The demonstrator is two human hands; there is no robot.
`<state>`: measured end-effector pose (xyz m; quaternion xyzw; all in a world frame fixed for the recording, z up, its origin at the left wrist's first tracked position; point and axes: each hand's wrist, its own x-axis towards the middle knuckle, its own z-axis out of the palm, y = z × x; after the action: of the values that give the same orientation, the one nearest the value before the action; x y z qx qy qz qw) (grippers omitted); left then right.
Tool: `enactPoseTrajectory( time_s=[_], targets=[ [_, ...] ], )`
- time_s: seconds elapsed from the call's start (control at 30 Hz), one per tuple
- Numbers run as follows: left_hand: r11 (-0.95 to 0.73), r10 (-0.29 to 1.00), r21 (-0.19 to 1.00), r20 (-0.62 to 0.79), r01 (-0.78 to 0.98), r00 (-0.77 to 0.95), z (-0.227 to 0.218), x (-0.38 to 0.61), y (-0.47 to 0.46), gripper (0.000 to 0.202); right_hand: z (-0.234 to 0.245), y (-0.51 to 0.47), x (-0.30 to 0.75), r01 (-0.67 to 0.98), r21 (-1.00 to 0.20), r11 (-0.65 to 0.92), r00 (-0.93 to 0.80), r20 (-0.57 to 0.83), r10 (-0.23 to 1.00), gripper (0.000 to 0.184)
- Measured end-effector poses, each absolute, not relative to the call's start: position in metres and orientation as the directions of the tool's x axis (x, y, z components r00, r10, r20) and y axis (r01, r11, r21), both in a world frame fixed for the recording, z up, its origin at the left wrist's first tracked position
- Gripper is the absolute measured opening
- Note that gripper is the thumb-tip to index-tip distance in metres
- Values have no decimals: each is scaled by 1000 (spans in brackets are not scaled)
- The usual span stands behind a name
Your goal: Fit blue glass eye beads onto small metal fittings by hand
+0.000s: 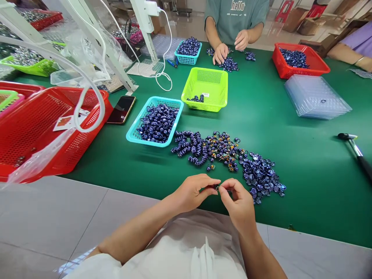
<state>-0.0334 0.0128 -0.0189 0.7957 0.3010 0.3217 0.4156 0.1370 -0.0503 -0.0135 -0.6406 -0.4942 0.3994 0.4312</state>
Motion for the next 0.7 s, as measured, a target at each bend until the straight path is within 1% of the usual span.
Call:
enactPoseTrajectory(
  time_s=[0.27, 0.47, 0.7],
  targets=[
    [-526, 733, 826, 321, 200, 600, -24, -32, 12, 27, -17, -51, 137, 315, -933, -174, 203, -113, 973, 12],
    [-495, 740, 845, 286, 204, 609, -25, -32, 12, 28, -10, -49, 138, 330, -926, -183, 178, -129, 975, 13],
    [-462, 747, 860, 248, 214, 617, -21, -32, 14, 28, -14, -49, 139, 323, -934, -154, 161, -106, 981, 13]
  ],
)
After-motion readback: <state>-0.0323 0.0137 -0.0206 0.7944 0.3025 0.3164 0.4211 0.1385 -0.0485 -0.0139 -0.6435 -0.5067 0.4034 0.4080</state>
